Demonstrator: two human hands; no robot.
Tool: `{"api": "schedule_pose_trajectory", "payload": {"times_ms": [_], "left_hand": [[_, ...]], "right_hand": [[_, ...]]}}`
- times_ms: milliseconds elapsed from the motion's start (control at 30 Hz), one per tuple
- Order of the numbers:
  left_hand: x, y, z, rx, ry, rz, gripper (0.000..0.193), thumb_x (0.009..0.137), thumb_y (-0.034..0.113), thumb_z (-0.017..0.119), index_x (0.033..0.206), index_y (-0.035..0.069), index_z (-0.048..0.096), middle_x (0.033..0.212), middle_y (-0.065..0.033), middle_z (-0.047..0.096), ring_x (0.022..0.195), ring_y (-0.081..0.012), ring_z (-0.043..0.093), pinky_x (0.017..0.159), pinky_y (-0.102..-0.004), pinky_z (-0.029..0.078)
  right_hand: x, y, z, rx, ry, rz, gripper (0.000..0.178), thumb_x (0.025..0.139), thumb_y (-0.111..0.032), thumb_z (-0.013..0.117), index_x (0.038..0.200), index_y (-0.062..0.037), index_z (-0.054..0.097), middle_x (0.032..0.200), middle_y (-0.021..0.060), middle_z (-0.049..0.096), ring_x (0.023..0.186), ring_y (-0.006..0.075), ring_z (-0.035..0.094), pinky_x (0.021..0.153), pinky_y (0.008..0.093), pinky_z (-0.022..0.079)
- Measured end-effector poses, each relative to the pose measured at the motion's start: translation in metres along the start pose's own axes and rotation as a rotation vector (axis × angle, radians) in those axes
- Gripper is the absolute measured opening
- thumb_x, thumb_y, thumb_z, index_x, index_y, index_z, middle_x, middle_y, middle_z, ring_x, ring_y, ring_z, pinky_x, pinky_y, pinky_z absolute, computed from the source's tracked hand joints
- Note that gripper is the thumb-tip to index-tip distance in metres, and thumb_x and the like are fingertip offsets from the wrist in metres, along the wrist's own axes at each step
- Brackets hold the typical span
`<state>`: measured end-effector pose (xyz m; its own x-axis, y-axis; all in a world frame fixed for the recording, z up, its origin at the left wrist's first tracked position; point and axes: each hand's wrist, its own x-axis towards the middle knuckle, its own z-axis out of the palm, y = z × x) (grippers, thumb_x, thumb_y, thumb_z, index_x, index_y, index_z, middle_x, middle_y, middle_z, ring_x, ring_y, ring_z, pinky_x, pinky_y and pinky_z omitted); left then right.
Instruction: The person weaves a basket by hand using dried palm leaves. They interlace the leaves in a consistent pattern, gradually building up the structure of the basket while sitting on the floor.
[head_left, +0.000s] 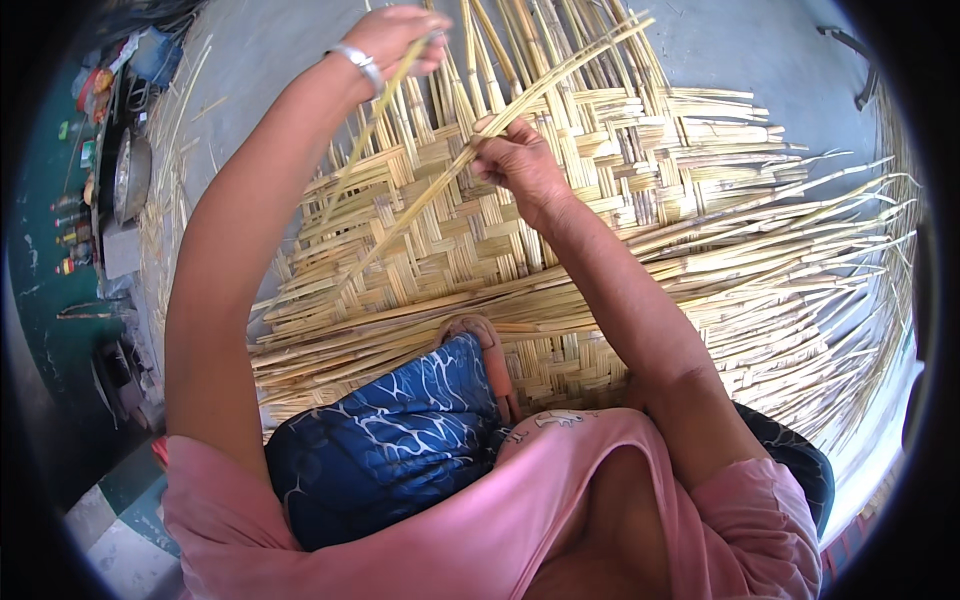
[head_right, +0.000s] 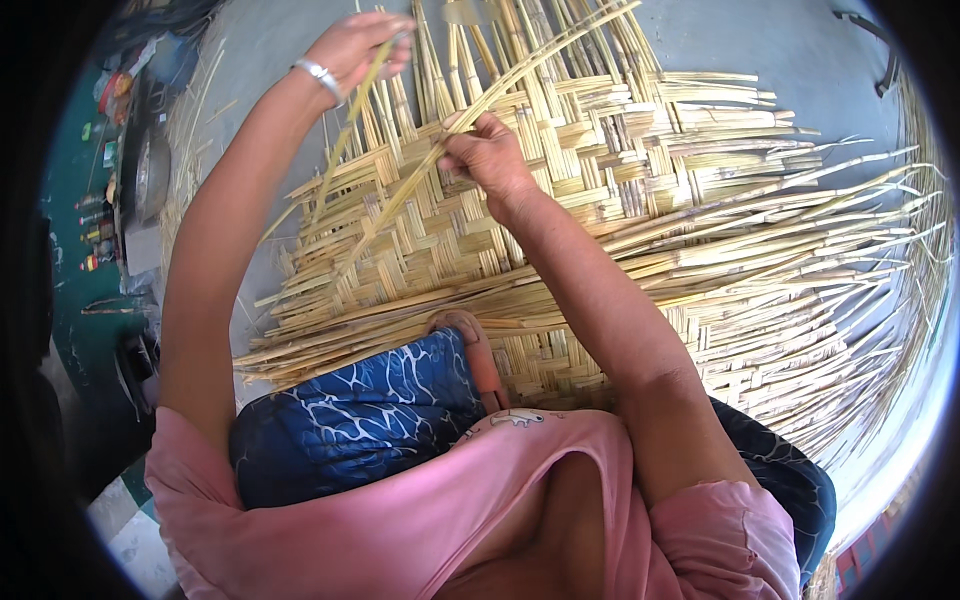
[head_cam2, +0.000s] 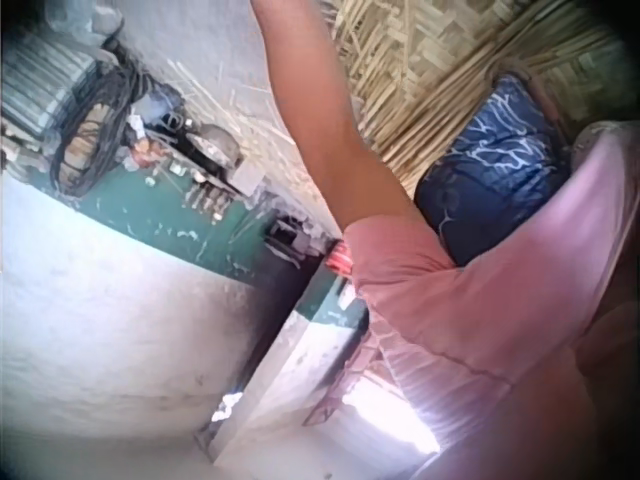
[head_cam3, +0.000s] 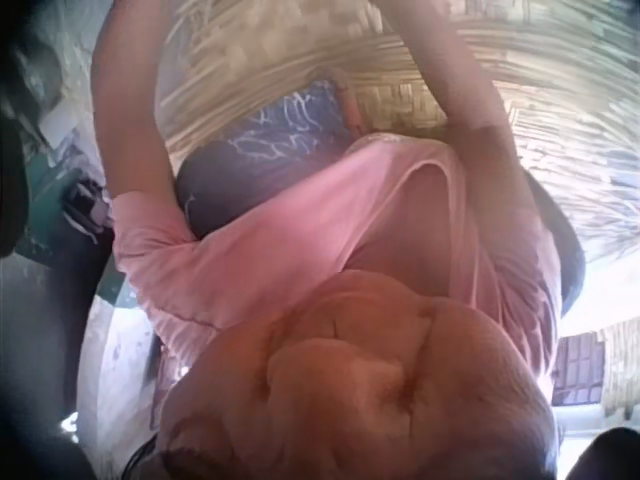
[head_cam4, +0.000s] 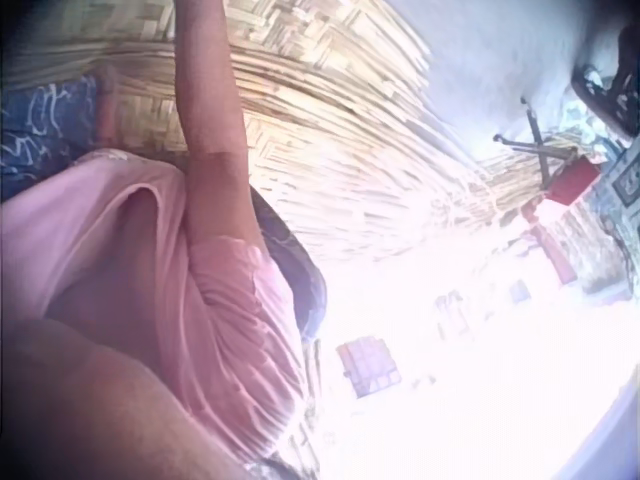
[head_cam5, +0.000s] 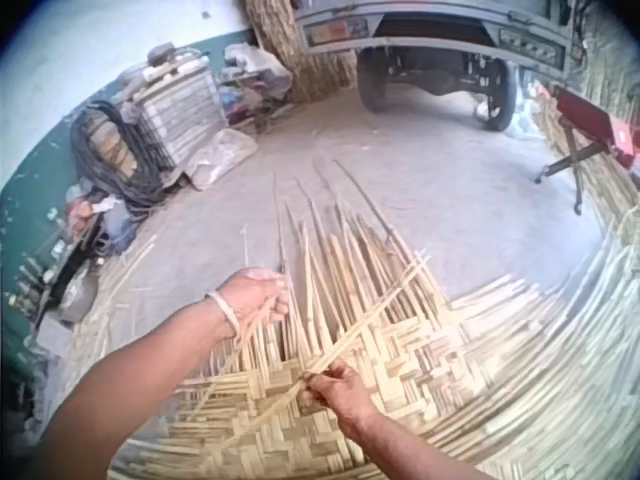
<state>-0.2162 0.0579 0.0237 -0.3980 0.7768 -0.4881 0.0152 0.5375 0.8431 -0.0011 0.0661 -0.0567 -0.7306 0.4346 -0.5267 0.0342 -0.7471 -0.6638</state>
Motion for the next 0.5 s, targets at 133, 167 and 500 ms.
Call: {"api": "schedule_pose_trajectory", "payload": {"times_ms": [133,167,500], "left_hand": [[0.028,0.042,0.102,-0.312,-0.120,0.084,0.011,0.089,0.009,0.050,0.093,0.002,0.058,0.074,-0.0058,0.058,0.058,-0.0144,0.055,0.049,-0.0271,0.049],[0.032,0.048,0.115,-0.313,-0.150,0.115,0.012,0.090,0.010,0.049,0.093,0.002,0.057,0.074,-0.0049,0.057,0.058,-0.0135,0.054,0.048,-0.0258,0.049],[0.042,0.054,0.151,-0.148,-0.147,0.174,0.016,0.088,0.021,0.056,0.092,0.005,0.057,0.075,-0.0083,0.058,0.059,-0.0172,0.055,0.050,-0.0286,0.048]], "right_hand": [[-0.019,-0.001,0.002,0.062,-0.114,0.044,0.028,0.083,-0.006,0.061,0.110,-0.0108,0.055,0.082,0.0015,0.061,0.062,0.0076,0.058,0.059,0.0200,0.046],[-0.023,-0.003,0.003,0.084,-0.149,0.050,0.029,0.083,-0.007,0.060,0.112,-0.0108,0.055,0.082,0.0011,0.061,0.061,0.0072,0.057,0.059,0.0198,0.046],[-0.040,-0.025,-0.034,0.044,-0.056,0.022,0.007,0.086,-0.017,0.062,0.088,-0.0098,0.061,0.073,-0.0022,0.061,0.056,0.0056,0.054,0.056,0.0190,0.045]]}}
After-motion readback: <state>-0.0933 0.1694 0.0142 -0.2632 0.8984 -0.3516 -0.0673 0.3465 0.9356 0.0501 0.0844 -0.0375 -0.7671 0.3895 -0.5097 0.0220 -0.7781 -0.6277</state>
